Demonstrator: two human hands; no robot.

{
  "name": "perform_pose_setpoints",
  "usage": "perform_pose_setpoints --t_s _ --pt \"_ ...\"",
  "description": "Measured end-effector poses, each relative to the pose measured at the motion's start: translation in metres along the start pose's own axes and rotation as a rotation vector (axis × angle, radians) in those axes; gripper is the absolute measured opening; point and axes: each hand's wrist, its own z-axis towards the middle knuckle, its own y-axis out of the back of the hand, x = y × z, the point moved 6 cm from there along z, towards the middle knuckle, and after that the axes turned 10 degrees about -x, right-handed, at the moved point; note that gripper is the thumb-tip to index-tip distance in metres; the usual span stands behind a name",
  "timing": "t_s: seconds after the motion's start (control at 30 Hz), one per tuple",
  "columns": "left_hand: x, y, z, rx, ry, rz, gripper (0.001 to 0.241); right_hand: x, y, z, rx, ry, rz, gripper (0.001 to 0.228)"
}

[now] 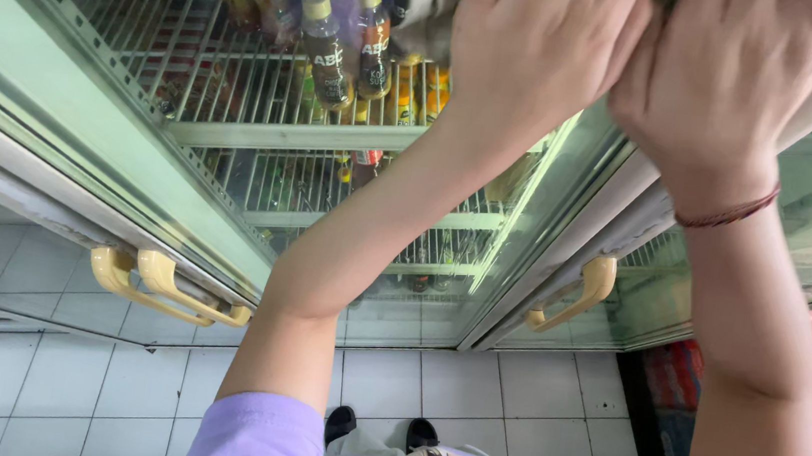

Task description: The person sprays a cleaning solution onto the glass and frame of a refrigerator door and wipes the surfaces with a cloth.

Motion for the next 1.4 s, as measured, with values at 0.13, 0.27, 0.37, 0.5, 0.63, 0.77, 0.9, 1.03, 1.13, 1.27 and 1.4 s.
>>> perform_pose_setpoints --t_s 0.13,0.27,0.37,0.5,0.63,0.77,0.9,1.03,1.13,1.27,1.4 --pt "-0.013 -0.041 -0.072 -0.224 -0.119 0.176 0.045 0.021 -0.042 -0.077 0.028 0.007 -0.065 0.060" --pt "-0.030 -0.083 -0.180 -0.141 -0.163 0.245 0.049 0.075 -0.085 -0.186 0.068 0.081 -0.021 0.058" --pt "-0.036 -0.102 -0.206 -0.122 -0.152 0.219 0.048 0.070 -0.096 -0.219 0.068 0.088 -0.017 0.055" --pt "-0.055 -0.103 -0.144 -0.203 -0.110 0.106 0.051 0.035 -0.083 -0.178 -0.004 0.085 -0.264 0.065" --pt "-0.068 -0.095 -0.052 -0.090 -0.145 -0.091 0.049 -0.032 -0.055 -0.109 0.059 -0.097 0.030 0.072" --pt "-0.070 -0.113 -0.051 0.207 -0.080 -0.328 0.049 -0.044 -0.062 -0.109 0.268 -0.486 0.402 0.081" --pt "-0.075 -0.137 -0.132 -0.091 -0.167 -0.056 0.050 0.001 -0.081 -0.166 0.094 -0.076 0.032 0.077" --pt "-0.064 -0.162 -0.260 -0.072 -0.220 0.191 0.049 0.077 -0.125 -0.275 0.204 0.012 -0.071 0.070" --pt "-0.040 -0.168 -0.339 -0.001 -0.230 0.230 0.053 0.129 -0.146 -0.345 0.274 0.012 0.164 0.051" --pt "-0.034 -0.163 -0.349 0.028 -0.215 0.238 0.051 0.139 -0.149 -0.345 0.270 0.020 0.225 0.054" --pt "-0.014 -0.124 -0.243 -0.162 -0.130 0.171 0.050 0.113 -0.128 -0.246 0.164 -0.033 0.185 0.069"
